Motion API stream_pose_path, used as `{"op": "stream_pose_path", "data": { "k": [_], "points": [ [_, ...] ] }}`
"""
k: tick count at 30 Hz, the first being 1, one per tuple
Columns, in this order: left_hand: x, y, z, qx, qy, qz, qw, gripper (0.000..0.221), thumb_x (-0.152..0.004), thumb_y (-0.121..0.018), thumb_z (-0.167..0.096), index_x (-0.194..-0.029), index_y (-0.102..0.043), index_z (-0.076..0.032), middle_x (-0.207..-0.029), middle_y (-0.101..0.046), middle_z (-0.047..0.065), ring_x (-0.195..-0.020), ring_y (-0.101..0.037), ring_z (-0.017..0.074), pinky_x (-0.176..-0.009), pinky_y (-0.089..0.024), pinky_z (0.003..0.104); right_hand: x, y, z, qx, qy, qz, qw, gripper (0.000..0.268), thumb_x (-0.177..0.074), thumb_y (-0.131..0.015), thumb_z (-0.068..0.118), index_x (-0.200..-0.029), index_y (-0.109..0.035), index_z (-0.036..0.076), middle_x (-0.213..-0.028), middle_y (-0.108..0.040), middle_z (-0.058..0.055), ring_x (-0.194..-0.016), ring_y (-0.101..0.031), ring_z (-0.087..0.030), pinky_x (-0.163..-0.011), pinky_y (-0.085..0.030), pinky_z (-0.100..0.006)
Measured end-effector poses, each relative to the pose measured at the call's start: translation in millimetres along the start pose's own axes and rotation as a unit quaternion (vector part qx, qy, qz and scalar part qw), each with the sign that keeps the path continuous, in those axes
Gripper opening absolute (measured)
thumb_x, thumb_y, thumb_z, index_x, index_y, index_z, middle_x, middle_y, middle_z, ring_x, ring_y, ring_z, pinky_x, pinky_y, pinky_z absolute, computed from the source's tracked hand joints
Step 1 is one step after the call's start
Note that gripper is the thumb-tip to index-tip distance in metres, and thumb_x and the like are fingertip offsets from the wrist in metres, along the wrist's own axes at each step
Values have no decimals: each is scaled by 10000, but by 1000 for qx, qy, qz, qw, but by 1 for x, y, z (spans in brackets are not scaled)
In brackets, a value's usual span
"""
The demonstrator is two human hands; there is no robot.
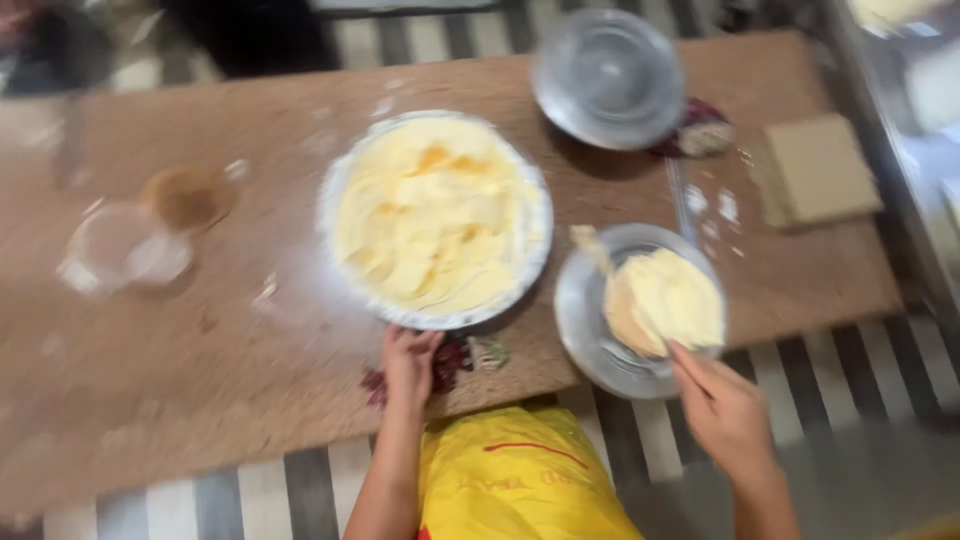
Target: The person frosts a layered cake at a work counter, using a spatula to scoop cream from a large bowl and spread it over a cake layer on a turntable. They add filling between layers, smooth the sides, and use a cake board to help lift and position the cake while working.
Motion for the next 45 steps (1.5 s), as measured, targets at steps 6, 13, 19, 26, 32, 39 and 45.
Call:
{"op": "stream_pose_path", "data": {
  "k": [6, 13, 19, 26, 32, 39, 45],
  "points": [
    [4, -19, -16, -26, 3, -15, 1000, 570, -781, -541, 69, -1326, -433, -55, -1198, -645, 146, -996, -668, 286, -852, -576, 433, -129, -211, 63, 240, 234, 238, 912, 366, -914, -609, 162, -1269, -679, 219, -859, -675, -105, -746, -678, -338, -635, -536, -489],
    [-5, -18, -8, -36, 18, 14, 999, 614, -746, -494, 97, -1337, -404, -45, -1165, -655, 156, -941, -669, 278, -830, -572, 411, -85, -279, 47, 11, -124, 510, 851, 291, -1038, -505, 150, -1232, -722, 142, -825, -744, -121, -549, -610, -186, -518, -540, -348],
    [29, -24, 12, -133, 152, 9, 979, 412, -849, -516, -3, -1260, -492, -3, -1046, -668, 165, -869, -685, 304, -796, -593, 442, -2, -295, 4, -393, -272, 434, 763, 421, -1010, -589, 167, -1418, -630, 69, -843, -734, -122, -500, -581, -123, -438, -497, -281],
    [42, -71, 131, -296, 272, 251, 881, 271, -901, -574, -35, -1161, -562, 41, -987, -663, 135, -846, -653, 268, -751, -548, 387, 93, -110, -76, -500, -315, 133, 796, 438, -958, -604, 90, -1374, -583, -46, -995, -800, -130, -600, -649, -145, -507, -530, -282],
    [48, -164, 134, -278, 155, 183, 930, 491, -873, -583, -50, -1360, -539, 1, -1040, -684, 79, -837, -659, 160, -742, -546, 316, 116, 33, -52, -63, -111, -208, 970, 414, -947, -708, 97, -1360, -670, 98, -1107, -695, -110, -911, -665, -169, -748, -537, -317],
    [65, -160, 120, -388, 177, 175, 888, 391, -912, -627, -112, -1286, -528, -57, -1021, -677, 181, -774, -643, 244, -708, -562, 371, 157, 20, -139, -55, -255, -114, 959, 385, -859, -767, 153, -1241, -755, 192, -992, -692, -56, -740, -647, -158, -651, -519, -286],
    [131, -136, 148, -386, 350, 216, 826, 345, -920, -620, -136, -1248, -570, -39, -1314, -670, 170, -1131, -702, 247, -939, -554, 328, 127, 7, -143, -38, -274, 22, 961, 362, -862, -778, 177, -1217, -784, 248, -1006, -706, -25, -715, -657, -178, -621, -520, -303]
  ]
}}
Point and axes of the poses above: each hand's wrist, its own x-axis away from the middle knuckle, its own y-axis out of the back of the hand, z = x × y, the point moved 7 cm from there along -x, towards the middle knuckle
